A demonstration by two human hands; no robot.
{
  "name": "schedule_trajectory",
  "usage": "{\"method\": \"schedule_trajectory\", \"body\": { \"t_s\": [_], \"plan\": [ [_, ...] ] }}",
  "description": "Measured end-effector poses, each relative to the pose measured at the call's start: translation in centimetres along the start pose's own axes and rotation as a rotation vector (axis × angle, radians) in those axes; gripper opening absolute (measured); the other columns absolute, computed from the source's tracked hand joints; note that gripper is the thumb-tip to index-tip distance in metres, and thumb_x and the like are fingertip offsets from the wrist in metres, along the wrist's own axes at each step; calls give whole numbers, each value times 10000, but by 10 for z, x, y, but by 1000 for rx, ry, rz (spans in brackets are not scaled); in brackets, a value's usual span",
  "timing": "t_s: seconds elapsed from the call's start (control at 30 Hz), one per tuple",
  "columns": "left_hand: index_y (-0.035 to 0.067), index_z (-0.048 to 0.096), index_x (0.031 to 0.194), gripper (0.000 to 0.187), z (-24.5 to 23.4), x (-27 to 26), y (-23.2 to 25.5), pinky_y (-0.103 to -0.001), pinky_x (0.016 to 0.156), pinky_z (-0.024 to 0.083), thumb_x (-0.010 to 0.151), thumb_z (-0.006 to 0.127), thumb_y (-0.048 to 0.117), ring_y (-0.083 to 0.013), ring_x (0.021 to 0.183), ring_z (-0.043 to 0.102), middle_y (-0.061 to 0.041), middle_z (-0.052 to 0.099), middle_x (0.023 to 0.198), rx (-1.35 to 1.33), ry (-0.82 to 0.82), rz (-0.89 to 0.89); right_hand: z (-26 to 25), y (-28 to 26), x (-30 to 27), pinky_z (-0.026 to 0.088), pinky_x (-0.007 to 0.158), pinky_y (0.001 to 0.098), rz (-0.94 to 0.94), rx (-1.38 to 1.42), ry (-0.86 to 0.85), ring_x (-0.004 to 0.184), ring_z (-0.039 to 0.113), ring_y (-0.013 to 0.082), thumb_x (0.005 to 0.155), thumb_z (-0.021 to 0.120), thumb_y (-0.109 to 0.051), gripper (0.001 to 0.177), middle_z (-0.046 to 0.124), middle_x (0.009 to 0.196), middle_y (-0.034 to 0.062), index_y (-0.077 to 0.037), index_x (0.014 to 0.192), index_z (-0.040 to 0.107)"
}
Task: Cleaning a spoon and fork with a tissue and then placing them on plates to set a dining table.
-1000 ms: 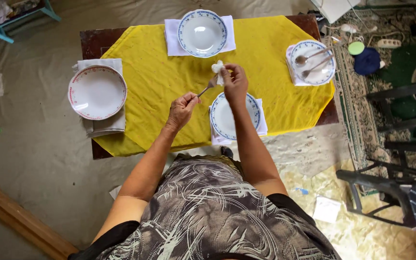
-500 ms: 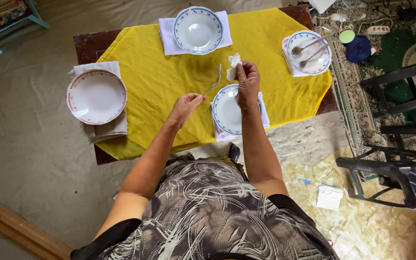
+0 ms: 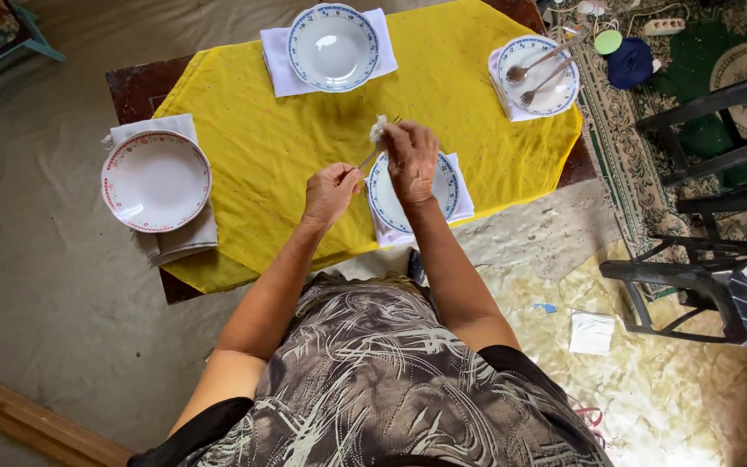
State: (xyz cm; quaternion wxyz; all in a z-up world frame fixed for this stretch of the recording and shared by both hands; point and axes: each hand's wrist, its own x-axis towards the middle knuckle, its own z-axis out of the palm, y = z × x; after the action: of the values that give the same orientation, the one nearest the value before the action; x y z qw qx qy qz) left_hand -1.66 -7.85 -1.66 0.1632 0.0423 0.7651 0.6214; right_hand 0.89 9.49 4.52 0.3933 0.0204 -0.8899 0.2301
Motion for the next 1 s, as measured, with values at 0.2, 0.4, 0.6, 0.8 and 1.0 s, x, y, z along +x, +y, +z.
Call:
{"method": "schedule_trajectory", "body": {
  "t_s": [0.2, 0.4, 0.6, 0.8, 1.0],
  "plan": [
    [41, 774, 913, 187, 3, -3, -19, -223, 582, 488, 950, 687, 202, -40, 607, 603, 12, 696, 685, 1, 36, 6, 2, 23, 9, 509, 885, 409, 173, 87, 167, 987, 625, 298, 920, 794, -56, 181, 654, 1063, 73, -92, 1073, 705],
    [44, 774, 916, 176, -1, 2, -18, -228, 580, 477, 935, 693, 198, -44, 604, 603, 5, 696, 682, 3, 63, -34, 3, 2, -13, 529, 872, 392, 140, 319, 65, 1005, 633, 301, 903, 765, -23, 225, 633, 1086, 135, -55, 1116, 699],
    [42, 778, 908, 185, 4, -17, 0, -231, 598, 499, 930, 710, 212, -47, 607, 617, 2, 702, 668, 82, 49, 22, -3, 5, 2, 501, 772, 402, 49, -5, 79, 914, 606, 295, 846, 814, -88, 226, 656, 1029, 129, -86, 1060, 743],
    [26, 755, 936, 204, 1, -2, -37, -211, 620, 500, 948, 680, 215, -46, 646, 624, 25, 716, 757, -157, 96, -14, 51, 93, -29, 502, 672, 277, 1006, 1134, 246, 776, 616, 132, 954, 769, -135, 169, 706, 943, 60, -14, 1051, 703],
    [19, 763, 943, 190, 11, 5, -38, -206, 620, 479, 963, 691, 194, -46, 647, 606, 6, 696, 741, -192, 62, -59, 54, 34, -48, 527, 701, 241, 1105, 1355, -209, 741, 623, 78, 929, 748, -166, 202, 706, 910, 0, -56, 1093, 708]
  ]
}}
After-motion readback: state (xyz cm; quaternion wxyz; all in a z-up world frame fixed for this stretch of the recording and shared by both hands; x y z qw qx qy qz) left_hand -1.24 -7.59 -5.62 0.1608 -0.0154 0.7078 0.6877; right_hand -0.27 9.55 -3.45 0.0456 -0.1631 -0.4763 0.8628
